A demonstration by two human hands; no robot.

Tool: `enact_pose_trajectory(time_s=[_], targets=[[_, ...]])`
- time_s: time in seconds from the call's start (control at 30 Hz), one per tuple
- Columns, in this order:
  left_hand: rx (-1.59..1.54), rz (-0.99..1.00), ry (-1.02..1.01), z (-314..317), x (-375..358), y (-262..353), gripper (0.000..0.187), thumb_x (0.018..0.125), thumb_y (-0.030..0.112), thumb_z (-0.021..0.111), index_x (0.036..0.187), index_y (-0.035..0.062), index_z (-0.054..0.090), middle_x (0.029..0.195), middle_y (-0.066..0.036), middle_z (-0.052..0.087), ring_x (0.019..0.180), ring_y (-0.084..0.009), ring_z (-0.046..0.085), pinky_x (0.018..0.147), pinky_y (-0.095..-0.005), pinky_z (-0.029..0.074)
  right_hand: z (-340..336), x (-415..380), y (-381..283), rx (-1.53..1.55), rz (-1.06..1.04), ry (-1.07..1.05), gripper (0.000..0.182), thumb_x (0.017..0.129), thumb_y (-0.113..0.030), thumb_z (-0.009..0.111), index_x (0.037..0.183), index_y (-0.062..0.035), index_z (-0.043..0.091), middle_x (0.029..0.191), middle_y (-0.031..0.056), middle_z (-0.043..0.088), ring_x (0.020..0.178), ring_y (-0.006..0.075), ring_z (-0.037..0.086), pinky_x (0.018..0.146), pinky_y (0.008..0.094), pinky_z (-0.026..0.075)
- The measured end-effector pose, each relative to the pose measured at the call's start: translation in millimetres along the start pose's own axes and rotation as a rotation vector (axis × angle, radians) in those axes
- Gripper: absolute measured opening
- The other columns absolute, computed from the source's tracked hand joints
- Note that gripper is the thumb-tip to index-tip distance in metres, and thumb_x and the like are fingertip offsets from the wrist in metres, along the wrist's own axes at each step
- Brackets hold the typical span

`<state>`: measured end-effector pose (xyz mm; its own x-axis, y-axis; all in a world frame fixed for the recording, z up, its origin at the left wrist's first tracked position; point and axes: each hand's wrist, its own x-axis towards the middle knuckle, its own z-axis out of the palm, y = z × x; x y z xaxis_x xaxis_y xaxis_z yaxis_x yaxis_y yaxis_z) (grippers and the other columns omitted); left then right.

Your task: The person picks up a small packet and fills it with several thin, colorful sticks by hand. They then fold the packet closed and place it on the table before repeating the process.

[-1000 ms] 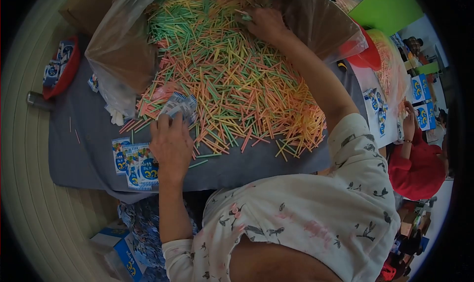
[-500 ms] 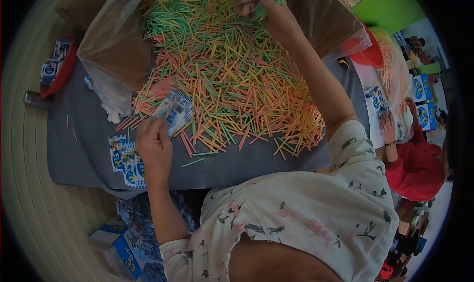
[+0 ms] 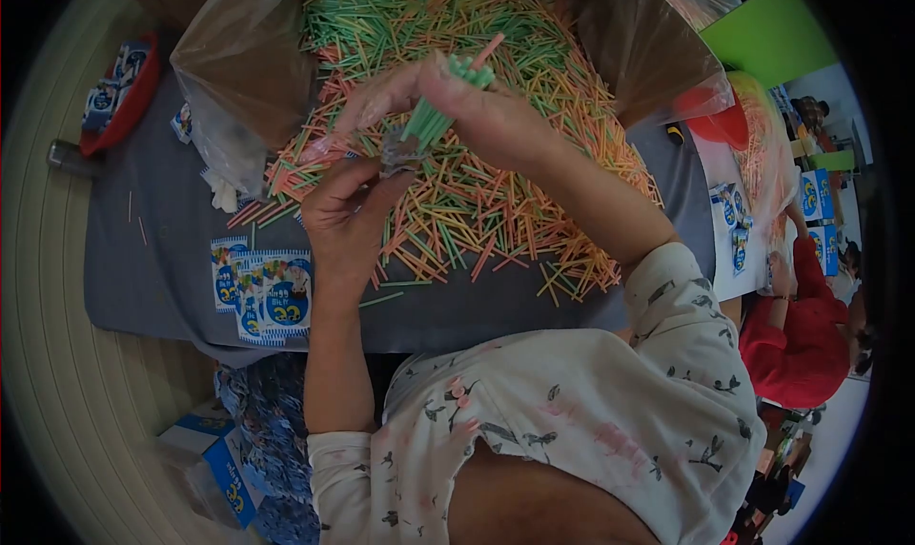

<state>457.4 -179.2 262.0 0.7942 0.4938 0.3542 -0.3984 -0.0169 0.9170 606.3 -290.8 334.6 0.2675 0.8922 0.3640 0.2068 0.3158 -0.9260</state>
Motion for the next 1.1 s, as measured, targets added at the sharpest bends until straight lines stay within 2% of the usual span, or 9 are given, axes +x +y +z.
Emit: enact_pose_trajectory(time_s=[0.13,0.33,0.43,0.63,0.8,0.87,0.93,1.03,1.1], targets=[[0.076,0.106,-0.054,4,4,-14,0.019,0.080,-0.012,0.074,0.097,-0.0048,0.069,0.092,-0.005,0.064,0.082,-0.0085,0.060,0.070,-0.0215,0.049,-4,-3,11,-0.199,0.071,-0.079,0.060,0.102,-0.057,0.041,0.113,-0.0066,0.073,0.112,0.0099,0.068,0.111,0.0211,0.059,0.100,0.0363,0.044],[-0.279,-0.234,-0.024,16,7,-25,0.030,0.079,-0.012,0.074,0.107,-0.0036,0.069,0.102,-0.006,0.066,0.092,-0.0119,0.063,0.080,-0.0240,0.053,-13,-12,7,-0.151,-0.004,-0.098,0.060,0.103,-0.056,0.040,0.130,-0.0084,0.064,0.128,0.0117,0.063,0.121,0.0238,0.056,0.107,0.0379,0.041],[-0.230,-0.175,-0.060,17,10,-29,0.037,0.079,-0.012,0.074,0.114,-0.0033,0.067,0.108,-0.006,0.066,0.099,-0.0131,0.063,0.086,-0.0259,0.054,-22,-13,3,-0.186,0.035,0.007,0.064,0.103,-0.056,0.036,0.135,-0.0065,0.060,0.130,0.0118,0.062,0.121,0.0253,0.056,0.107,0.0392,0.041],[-0.188,-0.165,-0.154,32,-9,-19,0.037,0.083,-0.010,0.071,0.118,-0.0011,0.065,0.108,-0.004,0.066,0.100,-0.0128,0.063,0.081,-0.0251,0.052,2,-29,20,-0.355,-0.017,-0.131,0.052,0.107,-0.040,0.037,0.115,0.0027,0.067,0.112,0.0142,0.067,0.107,0.0255,0.061,0.095,0.0402,0.048],[0.235,-0.118,-0.023,-21,-70,37,0.026,0.091,-0.006,0.064,0.116,-0.0037,0.066,0.104,-0.007,0.069,0.090,-0.0093,0.063,0.080,-0.0250,0.049,-38,-37,-13,-0.345,-0.036,0.014,0.026,0.099,-0.023,0.061,0.112,-0.0014,0.069,0.105,0.0114,0.069,0.100,0.0226,0.063,0.089,0.0380,0.049],[0.258,-0.264,0.018,-65,-92,48,0.026,0.093,-0.003,0.062,0.119,-0.0034,0.066,0.104,-0.008,0.069,0.092,-0.0102,0.063,0.081,-0.0252,0.049,-80,-37,-21,-0.671,-0.090,0.030,0.024,0.099,-0.019,0.062,0.113,-0.0011,0.069,0.104,0.0107,0.069,0.097,0.0205,0.064,0.084,0.0361,0.050],[0.283,-0.414,0.083,-93,-111,57,0.027,0.095,0.000,0.061,0.122,-0.0031,0.066,0.104,-0.009,0.070,0.094,-0.0110,0.063,0.082,-0.0254,0.049,-113,-43,-10,-0.815,0.106,0.191,0.023,0.098,-0.017,0.063,0.115,-0.0030,0.069,0.101,0.0098,0.070,0.091,0.0187,0.066,0.082,0.0335,0.052],[0.331,-0.238,0.080,-70,-103,69,0.024,0.090,-0.005,0.066,0.114,-0.0053,0.067,0.097,-0.008,0.070,0.088,-0.0101,0.062,0.077,-0.0248,0.049,-125,-50,5,-0.833,0.021,0.170,0.022,0.098,-0.014,0.062,0.117,-0.0039,0.069,0.100,0.0091,0.070,0.088,0.0171,0.067,0.079,0.0320,0.053],[0.353,-0.052,0.065,-35,-87,70,0.026,0.085,-0.009,0.069,0.110,-0.0044,0.068,0.096,-0.011,0.070,0.085,-0.0161,0.064,0.075,-0.0287,0.050,-69,-47,3,-0.485,-0.061,0.091,0.028,0.094,-0.014,0.068,0.120,-0.0038,0.067,0.101,0.0094,0.071,0.090,0.0172,0.067,0.078,0.0325,0.054]])
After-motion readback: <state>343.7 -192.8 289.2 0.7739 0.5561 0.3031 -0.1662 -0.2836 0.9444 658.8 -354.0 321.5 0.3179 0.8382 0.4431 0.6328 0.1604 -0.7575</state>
